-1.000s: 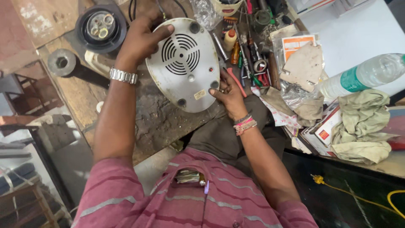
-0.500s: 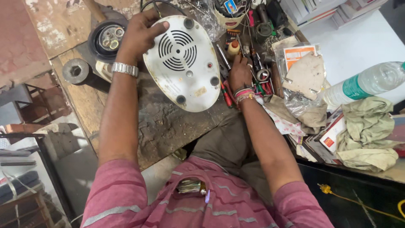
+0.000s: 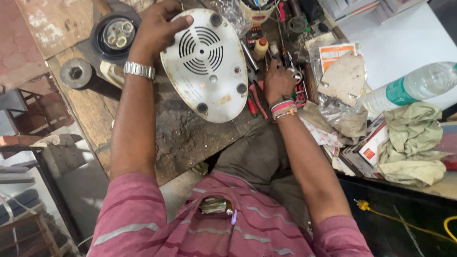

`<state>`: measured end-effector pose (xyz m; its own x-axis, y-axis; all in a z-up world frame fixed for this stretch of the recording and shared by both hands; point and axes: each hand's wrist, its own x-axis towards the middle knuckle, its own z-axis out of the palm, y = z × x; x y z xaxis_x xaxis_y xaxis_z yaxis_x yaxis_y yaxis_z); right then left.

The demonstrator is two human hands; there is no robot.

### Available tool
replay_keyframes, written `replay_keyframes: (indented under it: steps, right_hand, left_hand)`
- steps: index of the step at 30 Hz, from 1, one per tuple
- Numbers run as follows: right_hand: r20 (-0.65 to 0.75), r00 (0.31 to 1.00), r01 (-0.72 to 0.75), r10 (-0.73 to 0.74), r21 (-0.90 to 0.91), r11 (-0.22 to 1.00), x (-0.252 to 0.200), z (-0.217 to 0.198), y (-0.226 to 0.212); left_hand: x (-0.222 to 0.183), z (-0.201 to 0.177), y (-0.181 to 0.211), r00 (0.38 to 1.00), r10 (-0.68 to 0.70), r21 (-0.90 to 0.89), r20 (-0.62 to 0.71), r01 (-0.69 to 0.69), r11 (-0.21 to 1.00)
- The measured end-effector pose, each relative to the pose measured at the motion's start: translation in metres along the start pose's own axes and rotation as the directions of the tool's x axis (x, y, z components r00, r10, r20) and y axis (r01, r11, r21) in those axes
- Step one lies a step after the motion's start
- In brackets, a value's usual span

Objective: The person disassembles a small appliance, removes a cap, and uses a screwdriver and hammer to work on the base. They handle tools and parts on a cluttered workbench.

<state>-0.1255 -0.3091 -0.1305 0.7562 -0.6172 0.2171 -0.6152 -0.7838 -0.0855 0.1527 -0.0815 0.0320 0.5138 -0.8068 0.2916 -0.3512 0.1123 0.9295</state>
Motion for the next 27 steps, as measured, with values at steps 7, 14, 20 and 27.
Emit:
replay_keyframes:
  steps: [7, 14, 20, 27]
  right_hand:
    - [-0.085, 0.994, 0.062, -0.071, -0.108, 0.992, -0.022, 0.002, -0.001]
    - [0.015, 1.000, -0.014, 0.017, -0.141, 0.990, -0.011, 0.002, -0.002]
    - [0.129, 0.989, -0.062, 0.071, -0.074, 0.995, 0.000, -0.019, -0.006]
    - [-0.221, 0.974, -0.044, 0.049, 0.029, 0.999, 0.015, -0.098, 0.006]
  left_hand:
    - [0.001, 0.005, 0.000, 0.993, -0.118, -0.086, -0.008, 0.117, 0.989]
    - [0.002, 0.004, -0.003, 0.994, -0.093, 0.033, -0.052, 0.095, 0.995]
    - [0.001, 0.003, -0.007, 0.995, -0.103, -0.113, -0.020, 0.100, 0.989]
    - [0.000, 0.001, -0.005, 0.990, -0.139, -0.126, -0.006, 0.137, 0.982]
